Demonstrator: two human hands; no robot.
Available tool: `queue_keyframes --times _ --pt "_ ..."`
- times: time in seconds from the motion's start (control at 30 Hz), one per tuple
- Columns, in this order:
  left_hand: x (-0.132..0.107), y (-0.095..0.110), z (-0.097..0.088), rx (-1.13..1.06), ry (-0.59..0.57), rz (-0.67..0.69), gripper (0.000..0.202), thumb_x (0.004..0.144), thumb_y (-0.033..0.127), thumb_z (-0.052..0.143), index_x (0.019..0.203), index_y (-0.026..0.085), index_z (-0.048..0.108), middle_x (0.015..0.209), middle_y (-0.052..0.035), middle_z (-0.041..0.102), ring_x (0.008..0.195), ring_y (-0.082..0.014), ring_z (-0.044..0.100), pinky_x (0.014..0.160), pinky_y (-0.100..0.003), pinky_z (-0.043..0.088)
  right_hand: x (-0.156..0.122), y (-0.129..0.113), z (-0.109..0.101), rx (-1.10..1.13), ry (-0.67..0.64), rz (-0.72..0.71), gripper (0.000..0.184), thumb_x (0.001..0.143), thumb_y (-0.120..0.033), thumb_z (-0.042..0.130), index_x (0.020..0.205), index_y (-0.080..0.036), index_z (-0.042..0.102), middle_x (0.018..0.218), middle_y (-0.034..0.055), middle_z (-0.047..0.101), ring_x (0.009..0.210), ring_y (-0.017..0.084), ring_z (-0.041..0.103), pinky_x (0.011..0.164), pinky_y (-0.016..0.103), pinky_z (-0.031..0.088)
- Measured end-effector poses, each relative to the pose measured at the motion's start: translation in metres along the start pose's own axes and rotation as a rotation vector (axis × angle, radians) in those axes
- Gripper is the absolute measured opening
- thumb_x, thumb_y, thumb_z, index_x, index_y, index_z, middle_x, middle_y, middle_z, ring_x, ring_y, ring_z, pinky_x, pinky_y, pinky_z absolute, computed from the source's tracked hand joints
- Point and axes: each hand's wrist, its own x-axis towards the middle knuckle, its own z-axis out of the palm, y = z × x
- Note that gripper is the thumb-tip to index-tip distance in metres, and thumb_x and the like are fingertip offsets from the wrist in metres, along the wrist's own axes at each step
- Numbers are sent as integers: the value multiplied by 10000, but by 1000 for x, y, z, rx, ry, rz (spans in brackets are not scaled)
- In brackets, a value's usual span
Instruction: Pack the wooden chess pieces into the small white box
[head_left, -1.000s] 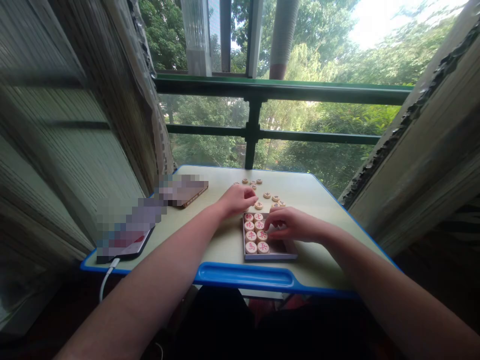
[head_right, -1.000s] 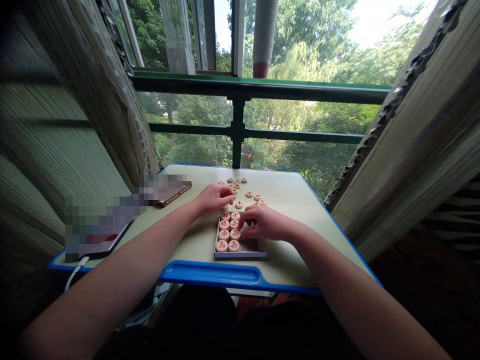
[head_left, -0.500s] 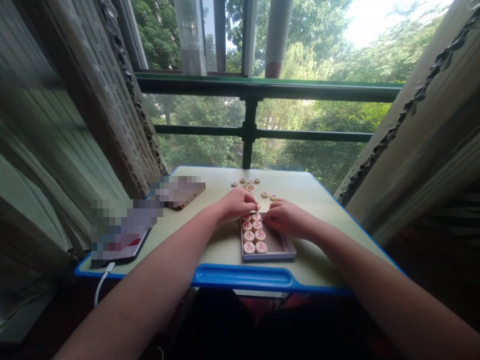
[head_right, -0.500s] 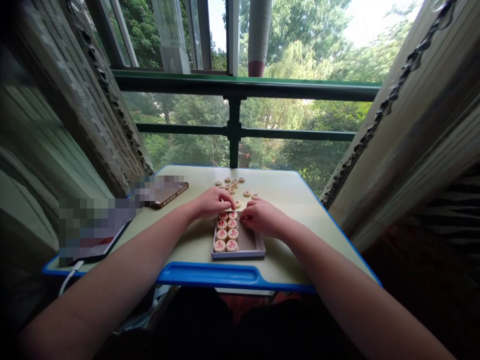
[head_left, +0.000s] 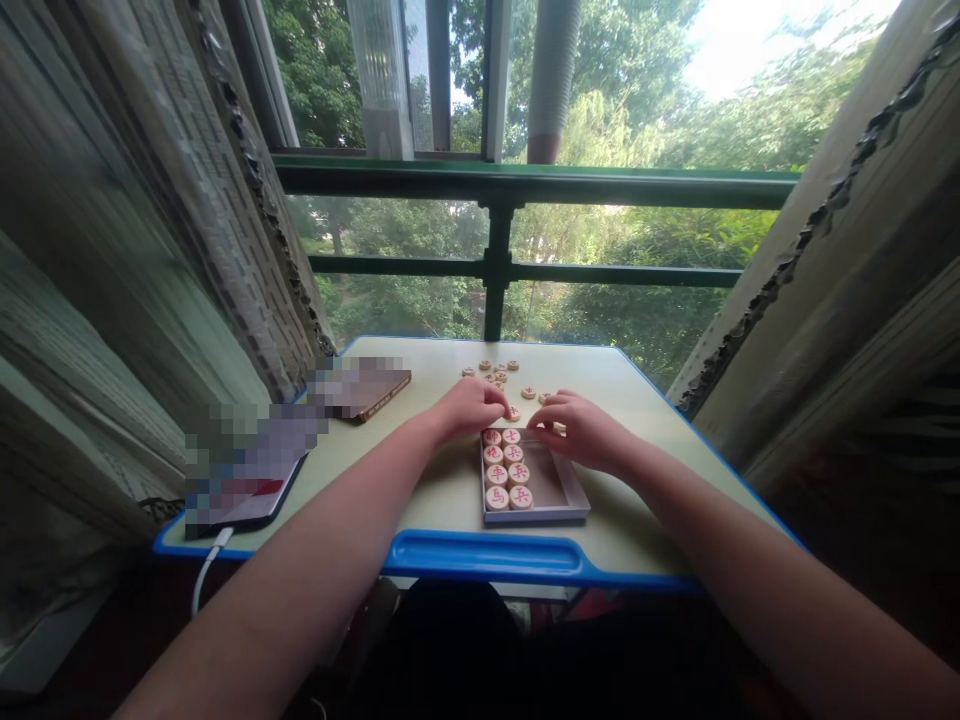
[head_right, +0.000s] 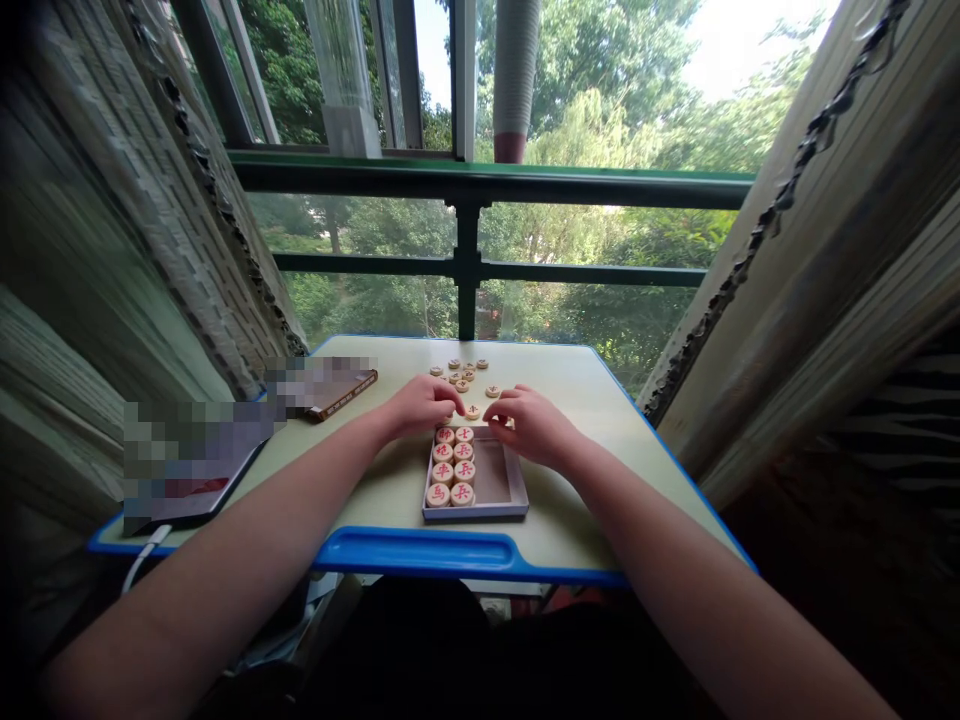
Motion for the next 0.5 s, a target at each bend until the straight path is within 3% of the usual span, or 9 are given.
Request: queue_keyframes --times 0.17,0.3,0.4,0.5 --pt "6 -13 1 133 150 36 297 635 107 435 695 164 720 722 -12 683 717 -145 596 715 -237 468 3 20 0 16 205 142 187 812 -209 506 834 -161 686 773 71 616 777 188 517 758 310 404" --pt "9 -22 0 159 264 72 332 680 99 422 813 181 715 910 -23 693 883 -155 603 868 -257 454 6 42 9 55 341 309 286 843 -261 446 1006 -150 653 925 94 607 938 212 527 881 343 390" --pt "11 -27 0 178 309 45 379 717 123 440 1016 163 670 1104 -56 646 1086 -191 538 1000 -302 379 9 58 18 78 305 434 382 867 -296 391 1151 -132 588 1137 130 559 1098 233 475 994 370 325" --pt "13 -35 3 165 324 -39 423 791 202 422 1180 153 582 1267 -73 547 1267 -226 383 1083 -349 275 11 68 25 149 177 484 453 896 -333 327 1239 -108 520 1285 162 489 1215 253 402 1050 406 265"
